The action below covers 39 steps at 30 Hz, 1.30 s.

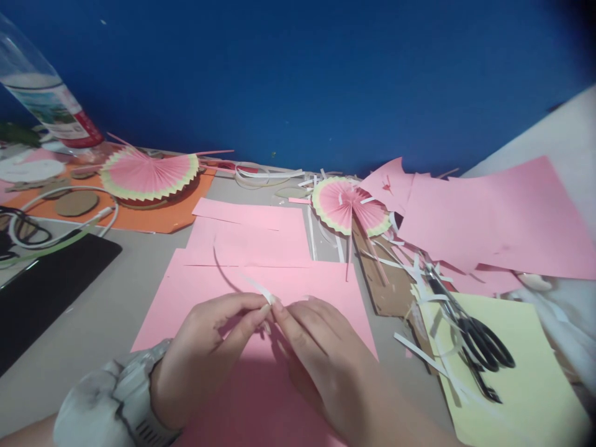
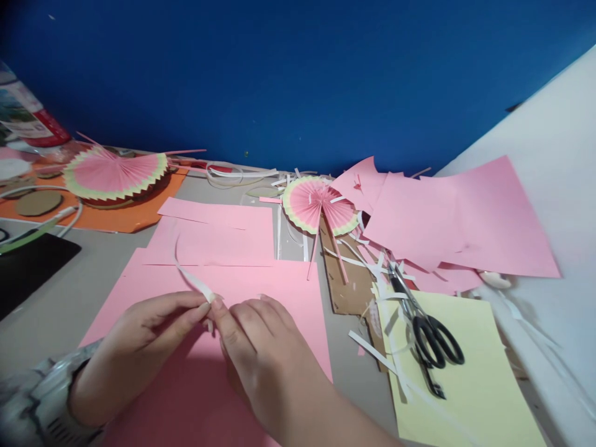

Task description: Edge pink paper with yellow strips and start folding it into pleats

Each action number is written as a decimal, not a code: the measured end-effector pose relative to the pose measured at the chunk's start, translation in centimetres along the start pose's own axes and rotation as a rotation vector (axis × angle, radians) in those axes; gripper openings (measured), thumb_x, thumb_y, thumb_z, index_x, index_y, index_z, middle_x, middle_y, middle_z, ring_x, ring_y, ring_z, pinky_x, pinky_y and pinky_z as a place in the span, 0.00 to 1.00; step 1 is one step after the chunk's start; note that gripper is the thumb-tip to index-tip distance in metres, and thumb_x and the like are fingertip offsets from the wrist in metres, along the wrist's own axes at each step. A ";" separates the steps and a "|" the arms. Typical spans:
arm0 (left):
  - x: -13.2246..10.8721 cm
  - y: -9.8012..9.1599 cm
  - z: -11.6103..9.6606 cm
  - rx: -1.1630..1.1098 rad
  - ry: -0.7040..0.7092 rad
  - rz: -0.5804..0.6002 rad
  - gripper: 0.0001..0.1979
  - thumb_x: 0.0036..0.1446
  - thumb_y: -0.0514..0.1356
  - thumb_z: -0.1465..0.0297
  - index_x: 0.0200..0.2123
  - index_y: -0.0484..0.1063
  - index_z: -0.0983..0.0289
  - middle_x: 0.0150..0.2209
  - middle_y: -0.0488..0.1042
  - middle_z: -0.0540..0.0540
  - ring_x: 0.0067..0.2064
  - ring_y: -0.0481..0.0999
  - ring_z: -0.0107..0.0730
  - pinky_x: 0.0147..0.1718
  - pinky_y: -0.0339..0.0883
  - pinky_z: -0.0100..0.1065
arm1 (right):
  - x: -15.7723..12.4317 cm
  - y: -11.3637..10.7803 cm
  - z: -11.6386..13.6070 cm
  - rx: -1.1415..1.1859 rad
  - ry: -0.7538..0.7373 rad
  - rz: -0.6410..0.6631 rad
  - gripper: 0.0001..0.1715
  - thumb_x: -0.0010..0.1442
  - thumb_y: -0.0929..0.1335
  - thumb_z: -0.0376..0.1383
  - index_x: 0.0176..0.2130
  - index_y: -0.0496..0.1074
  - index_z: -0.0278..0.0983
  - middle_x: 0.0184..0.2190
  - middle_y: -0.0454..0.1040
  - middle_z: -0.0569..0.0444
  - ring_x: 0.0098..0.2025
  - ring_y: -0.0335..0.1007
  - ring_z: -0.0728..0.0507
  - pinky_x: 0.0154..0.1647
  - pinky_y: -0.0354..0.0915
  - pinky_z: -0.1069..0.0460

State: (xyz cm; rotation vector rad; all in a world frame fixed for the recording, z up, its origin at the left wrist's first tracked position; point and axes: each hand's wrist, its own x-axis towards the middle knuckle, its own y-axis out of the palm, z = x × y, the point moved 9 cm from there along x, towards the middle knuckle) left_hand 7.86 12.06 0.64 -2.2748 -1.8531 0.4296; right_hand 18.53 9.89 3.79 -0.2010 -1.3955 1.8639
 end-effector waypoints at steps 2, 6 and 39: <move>0.0 0.0 -0.1 0.011 0.013 -0.009 0.09 0.61 0.53 0.70 0.30 0.71 0.58 0.28 0.74 0.42 0.31 0.72 0.20 0.34 0.64 0.20 | 0.0 0.1 0.0 0.004 0.000 0.007 0.31 0.57 0.64 0.24 0.60 0.58 0.28 0.42 0.71 0.48 0.44 0.62 0.43 0.54 0.59 0.42; 0.0 0.0 -0.2 0.009 0.012 -0.004 0.09 0.61 0.53 0.70 0.31 0.71 0.58 0.28 0.74 0.42 0.31 0.72 0.20 0.34 0.64 0.20 | 0.0 0.1 0.0 0.015 -0.007 0.000 0.32 0.56 0.64 0.23 0.60 0.57 0.28 0.41 0.71 0.47 0.44 0.62 0.43 0.53 0.59 0.43; 0.1 0.2 -0.1 -0.011 -0.011 0.026 0.10 0.62 0.51 0.69 0.31 0.71 0.61 0.28 0.74 0.46 0.33 0.72 0.24 0.35 0.65 0.25 | 0.1 0.4 -0.2 -0.046 0.016 0.033 0.29 0.57 0.64 0.24 0.58 0.60 0.31 0.40 0.73 0.50 0.42 0.65 0.44 0.54 0.58 0.42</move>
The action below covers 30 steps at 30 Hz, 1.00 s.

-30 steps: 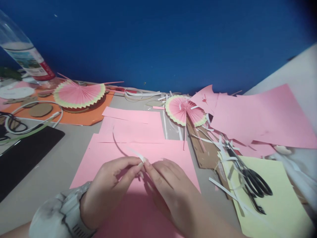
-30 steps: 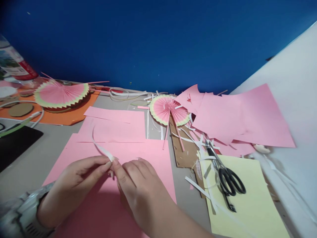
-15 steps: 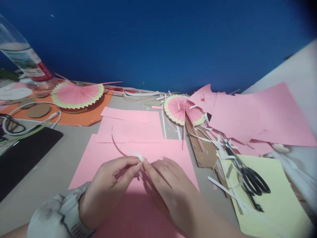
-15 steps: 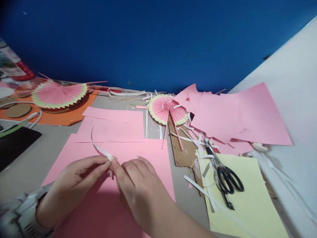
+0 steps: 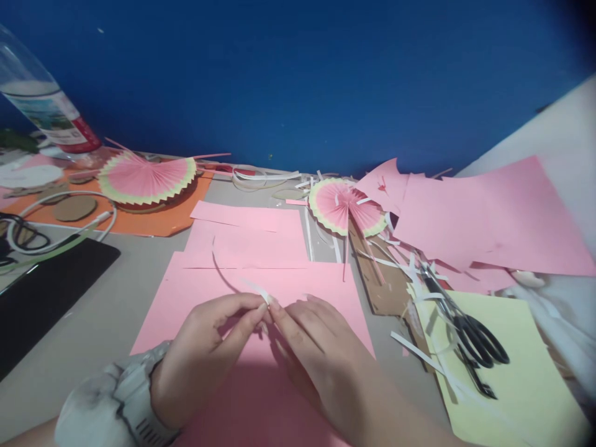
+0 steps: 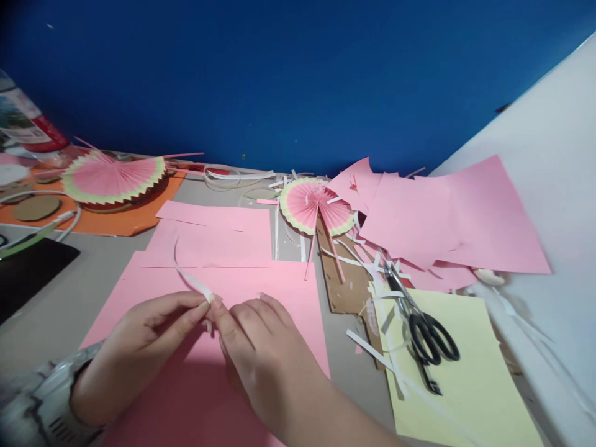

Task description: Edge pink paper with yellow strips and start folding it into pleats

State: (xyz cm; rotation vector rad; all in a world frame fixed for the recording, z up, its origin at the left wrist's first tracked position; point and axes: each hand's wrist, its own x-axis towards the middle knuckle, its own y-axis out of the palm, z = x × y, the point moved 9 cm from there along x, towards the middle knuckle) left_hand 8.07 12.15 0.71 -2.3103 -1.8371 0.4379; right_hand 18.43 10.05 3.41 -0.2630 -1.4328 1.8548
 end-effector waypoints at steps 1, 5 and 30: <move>0.0 0.1 0.1 -0.001 -0.007 0.002 0.10 0.62 0.52 0.69 0.31 0.71 0.61 0.29 0.74 0.47 0.33 0.72 0.25 0.35 0.65 0.25 | 0.1 -0.1 0.0 0.004 0.003 -0.002 0.28 0.57 0.63 0.24 0.57 0.61 0.31 0.40 0.73 0.50 0.42 0.65 0.44 0.53 0.59 0.42; 0.0 0.4 0.4 0.019 -0.031 0.013 0.08 0.61 0.53 0.69 0.32 0.71 0.61 0.30 0.75 0.47 0.34 0.73 0.26 0.36 0.65 0.26 | 0.5 -1.1 0.0 0.064 0.023 -0.039 0.19 0.59 0.63 0.27 0.50 0.66 0.33 0.37 0.74 0.50 0.38 0.67 0.45 0.48 0.62 0.44; -0.6 2.3 -1.2 0.037 0.144 0.244 0.08 0.60 0.52 0.71 0.33 0.70 0.63 0.30 0.73 0.52 0.33 0.72 0.28 0.34 0.65 0.28 | 0.2 -3.5 -2.4 0.245 0.320 -0.060 0.10 0.60 0.62 0.28 0.38 0.70 0.40 0.33 0.74 0.56 0.36 0.71 0.48 0.37 0.66 0.52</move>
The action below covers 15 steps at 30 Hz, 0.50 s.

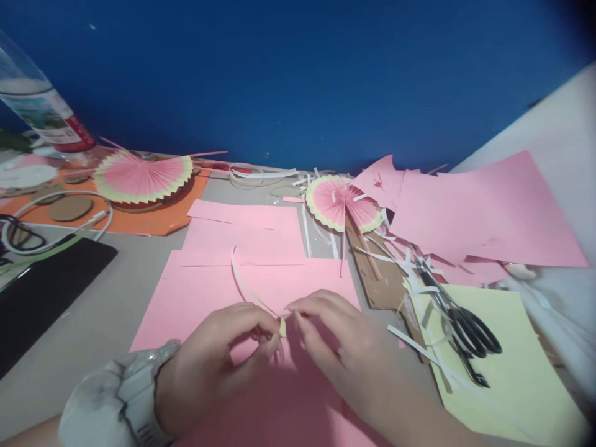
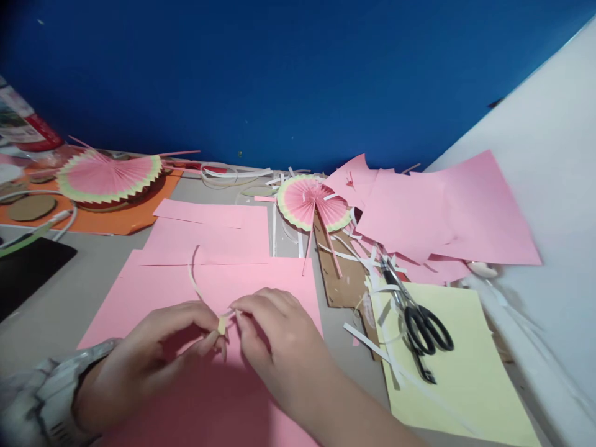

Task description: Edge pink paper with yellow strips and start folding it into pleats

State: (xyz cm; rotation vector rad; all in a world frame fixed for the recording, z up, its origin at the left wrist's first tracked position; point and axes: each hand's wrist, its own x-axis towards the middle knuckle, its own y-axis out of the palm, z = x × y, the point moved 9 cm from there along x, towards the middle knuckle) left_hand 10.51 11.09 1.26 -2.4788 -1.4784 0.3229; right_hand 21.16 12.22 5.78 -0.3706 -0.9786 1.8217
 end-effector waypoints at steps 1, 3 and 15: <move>0.0 0.1 0.1 -0.031 -0.013 0.014 0.07 0.60 0.52 0.70 0.33 0.70 0.63 0.31 0.73 0.52 0.33 0.72 0.28 0.35 0.65 0.28 | 0.0 -0.1 -0.3 0.042 0.037 0.005 0.10 0.60 0.62 0.28 0.37 0.69 0.40 0.33 0.74 0.56 0.36 0.71 0.48 0.37 0.66 0.53; 0.0 0.3 0.1 -0.091 -0.037 0.043 0.08 0.61 0.52 0.69 0.32 0.69 0.64 0.30 0.72 0.52 0.33 0.71 0.29 0.35 0.65 0.29 | 0.0 -0.3 -1.1 0.138 0.100 -0.007 0.09 0.61 0.61 0.28 0.36 0.68 0.39 0.33 0.73 0.55 0.36 0.71 0.48 0.37 0.66 0.53; -0.8 -0.1 1.1 -0.391 -0.143 0.057 0.10 0.61 0.49 0.66 0.29 0.63 0.62 0.27 0.63 0.49 0.30 0.63 0.28 0.31 0.58 0.31 | 0.0 -0.1 -3.6 0.330 0.156 -0.071 0.05 0.62 0.60 0.34 0.35 0.64 0.38 0.30 0.70 0.55 0.33 0.68 0.48 0.34 0.64 0.52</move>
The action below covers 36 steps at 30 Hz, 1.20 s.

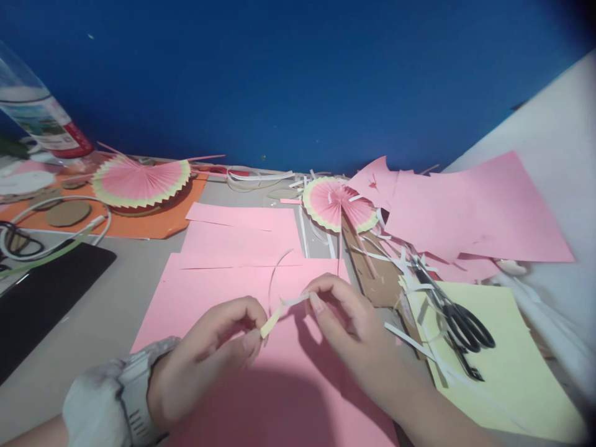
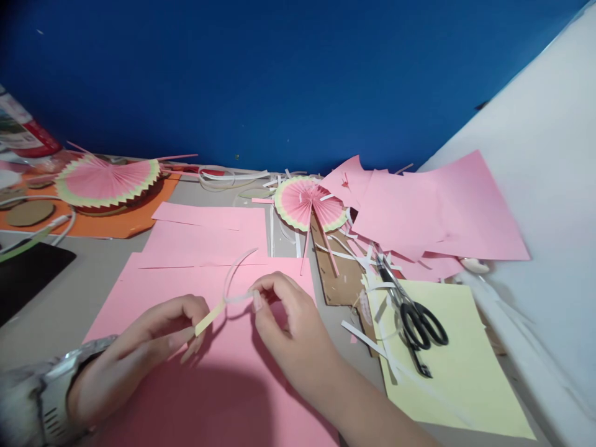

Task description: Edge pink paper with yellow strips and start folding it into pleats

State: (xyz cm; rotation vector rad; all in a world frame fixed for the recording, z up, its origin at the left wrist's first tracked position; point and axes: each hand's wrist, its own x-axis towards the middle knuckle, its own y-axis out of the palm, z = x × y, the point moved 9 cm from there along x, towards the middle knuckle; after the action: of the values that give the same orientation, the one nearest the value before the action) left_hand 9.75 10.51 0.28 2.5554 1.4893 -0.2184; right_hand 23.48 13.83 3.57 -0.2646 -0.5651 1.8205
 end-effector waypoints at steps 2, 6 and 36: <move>0.1 -0.2 0.3 -0.015 -0.020 -0.016 0.10 0.61 0.49 0.67 0.29 0.63 0.62 0.27 0.63 0.49 0.29 0.63 0.28 0.31 0.57 0.31 | 0.0 0.0 0.3 0.008 -0.006 0.004 0.05 0.63 0.60 0.34 0.35 0.64 0.38 0.30 0.70 0.55 0.33 0.67 0.48 0.33 0.64 0.53; 0.2 -0.5 0.5 0.013 -0.014 -0.058 0.13 0.63 0.47 0.65 0.28 0.65 0.62 0.26 0.65 0.49 0.28 0.63 0.27 0.31 0.58 0.30 | -0.1 0.3 0.6 0.034 -0.003 0.042 0.06 0.63 0.60 0.34 0.35 0.64 0.39 0.31 0.70 0.56 0.33 0.67 0.49 0.34 0.63 0.54; 0.5 -0.4 0.8 -0.007 0.055 -0.111 0.14 0.59 0.46 0.78 0.42 0.66 0.60 0.28 0.72 0.48 0.30 0.71 0.26 0.31 0.61 0.28 | -0.3 -0.2 -1.0 0.037 0.089 -0.046 0.05 0.64 0.59 0.34 0.35 0.61 0.40 0.30 0.66 0.60 0.33 0.64 0.50 0.36 0.60 0.54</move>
State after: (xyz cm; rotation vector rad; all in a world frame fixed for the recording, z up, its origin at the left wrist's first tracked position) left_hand 9.66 10.96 -0.65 2.4949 1.6513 -0.1589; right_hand 24.19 13.82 2.80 -0.3037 -0.4709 1.7634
